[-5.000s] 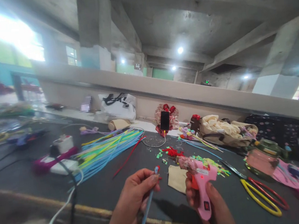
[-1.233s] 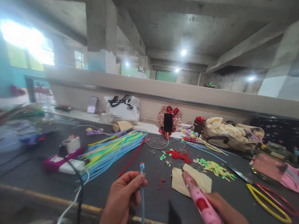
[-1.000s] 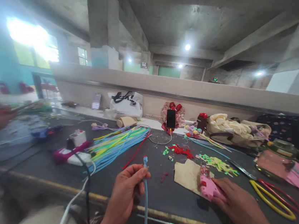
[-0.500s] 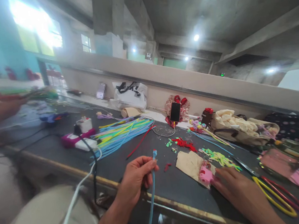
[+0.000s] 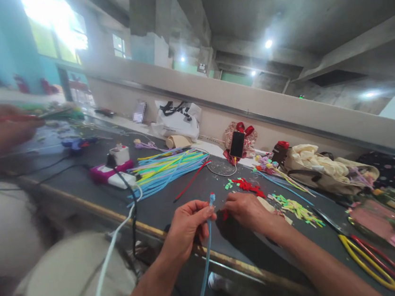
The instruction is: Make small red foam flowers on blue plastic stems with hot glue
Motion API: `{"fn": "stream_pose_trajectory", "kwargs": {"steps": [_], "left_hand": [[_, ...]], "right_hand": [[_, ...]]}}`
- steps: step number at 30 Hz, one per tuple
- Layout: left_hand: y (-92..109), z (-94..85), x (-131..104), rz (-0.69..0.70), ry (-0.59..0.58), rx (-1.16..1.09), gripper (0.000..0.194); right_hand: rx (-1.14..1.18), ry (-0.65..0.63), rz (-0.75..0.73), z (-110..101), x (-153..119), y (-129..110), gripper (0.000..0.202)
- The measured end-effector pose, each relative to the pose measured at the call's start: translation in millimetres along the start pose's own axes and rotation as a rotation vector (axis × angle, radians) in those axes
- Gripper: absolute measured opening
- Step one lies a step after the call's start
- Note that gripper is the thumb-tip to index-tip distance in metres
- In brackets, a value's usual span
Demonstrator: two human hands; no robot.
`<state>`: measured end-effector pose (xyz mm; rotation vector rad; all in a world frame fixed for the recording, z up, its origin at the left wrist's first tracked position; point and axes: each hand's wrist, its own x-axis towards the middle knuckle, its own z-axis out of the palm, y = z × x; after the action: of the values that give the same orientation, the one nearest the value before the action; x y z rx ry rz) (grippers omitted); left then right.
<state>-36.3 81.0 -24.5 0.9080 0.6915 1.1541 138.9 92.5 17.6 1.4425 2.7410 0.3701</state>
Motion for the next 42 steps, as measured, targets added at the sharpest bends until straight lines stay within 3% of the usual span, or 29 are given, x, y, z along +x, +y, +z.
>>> {"fn": "stream_pose_trajectory", "kwargs": {"steps": [3,7,17,22,27,29,34,42], "left_hand": [[1,1.8,-1,-0.009,0.009,-0.006,0.017],[1,3.1,-1,-0.008,0.013,-0.003,0.016],[-1,0.7,0,0.000,0.003,-0.004,0.016],[2,4.7,-6,-0.031,-0.042,-0.040,0.016],[9,11.3,-16,-0.105,-0.136,-0.085,0.018],[11,12.0,-18,-0.108,-0.138,-0.105,0.017],[8,10.9,-17,-0.110,-0.132,-0.065,0.018],[6,11.1,-17,-0.090,-0.105,-0.039,0.016]], "right_hand": [[0.013,-0.046,-0.070,7,6,4,0.016],[0.044,-0.035,-0.041,13,7,3,0.015],[0.471,0.207,0.213,-1,-4,15,0.011],[0.762,0.288,0.250,-10,-17,-11,0.011],[1.362,0.384,0.363,-12,-25,-45,0.007],[1.492,0.434,0.390,-12,-25,-52,0.010],[1.500,0.513,0.395,-10,-23,-55,0.012],[1.368,0.525,0.363,-12,-21,-61,0.009]]}}
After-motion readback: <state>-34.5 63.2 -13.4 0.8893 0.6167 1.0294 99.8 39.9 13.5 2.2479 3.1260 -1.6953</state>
